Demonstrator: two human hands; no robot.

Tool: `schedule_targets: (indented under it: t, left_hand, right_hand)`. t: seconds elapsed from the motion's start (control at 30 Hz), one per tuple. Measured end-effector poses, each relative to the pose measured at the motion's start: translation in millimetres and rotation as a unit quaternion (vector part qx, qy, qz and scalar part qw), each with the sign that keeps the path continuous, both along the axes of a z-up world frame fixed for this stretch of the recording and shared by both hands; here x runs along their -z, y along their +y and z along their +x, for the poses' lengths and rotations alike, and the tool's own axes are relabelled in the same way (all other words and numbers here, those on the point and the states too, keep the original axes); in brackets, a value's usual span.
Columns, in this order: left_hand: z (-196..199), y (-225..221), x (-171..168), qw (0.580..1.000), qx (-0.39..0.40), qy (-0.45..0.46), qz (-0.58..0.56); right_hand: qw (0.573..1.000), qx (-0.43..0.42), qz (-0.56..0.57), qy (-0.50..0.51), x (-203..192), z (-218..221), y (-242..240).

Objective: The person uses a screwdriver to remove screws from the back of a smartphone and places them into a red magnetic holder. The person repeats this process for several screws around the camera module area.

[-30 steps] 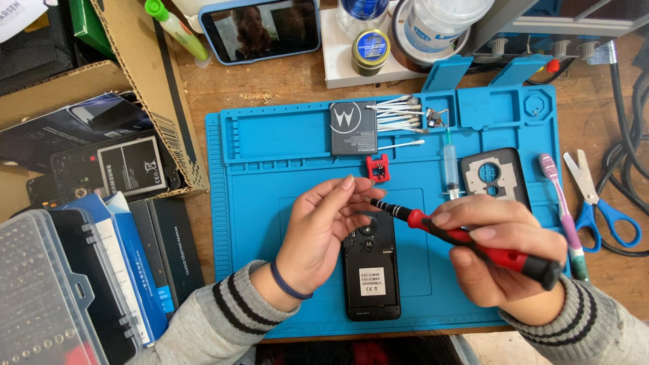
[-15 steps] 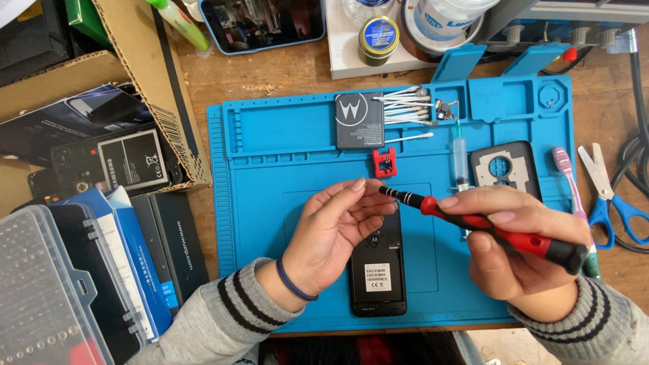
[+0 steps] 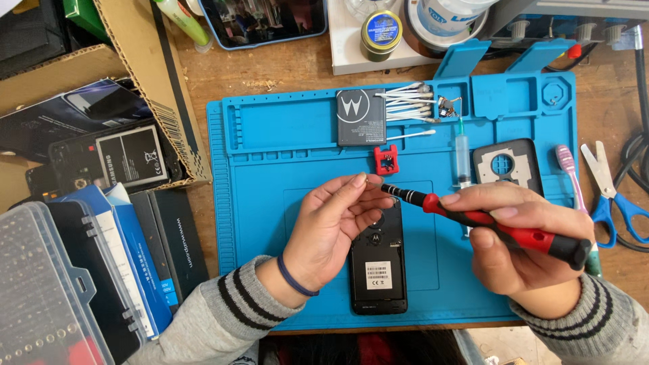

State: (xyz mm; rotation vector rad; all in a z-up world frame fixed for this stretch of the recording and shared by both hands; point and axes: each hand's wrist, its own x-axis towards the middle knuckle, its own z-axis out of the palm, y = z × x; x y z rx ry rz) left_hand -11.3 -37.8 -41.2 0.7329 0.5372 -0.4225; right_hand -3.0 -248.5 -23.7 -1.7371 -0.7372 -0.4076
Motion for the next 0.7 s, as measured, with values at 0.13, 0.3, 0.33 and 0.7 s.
schedule_targets:
  t: [0.13,0.3,0.33,0.7]
  left_hand:
    - [0,-1,-1,1.0,0.006,0.005,0.004]
    - [1,0,-2,1.0,0.001,0.005,0.017]
    - [0,-1,-2,1.0,0.001,0.005,0.017]
    - [-1,-1,2,1.0,0.006,0.017,0.005]
  right_hand:
    - [1.0,0.019,0.003,-0.004,1,-1,0]
    - [1.0,0.006,-0.002,0.013,0,-1,0]
    - [1.0,0.006,-0.002,0.013,1,-1,0]
    - [0.996,-0.073,-0.048,0.022,-20,3,4]
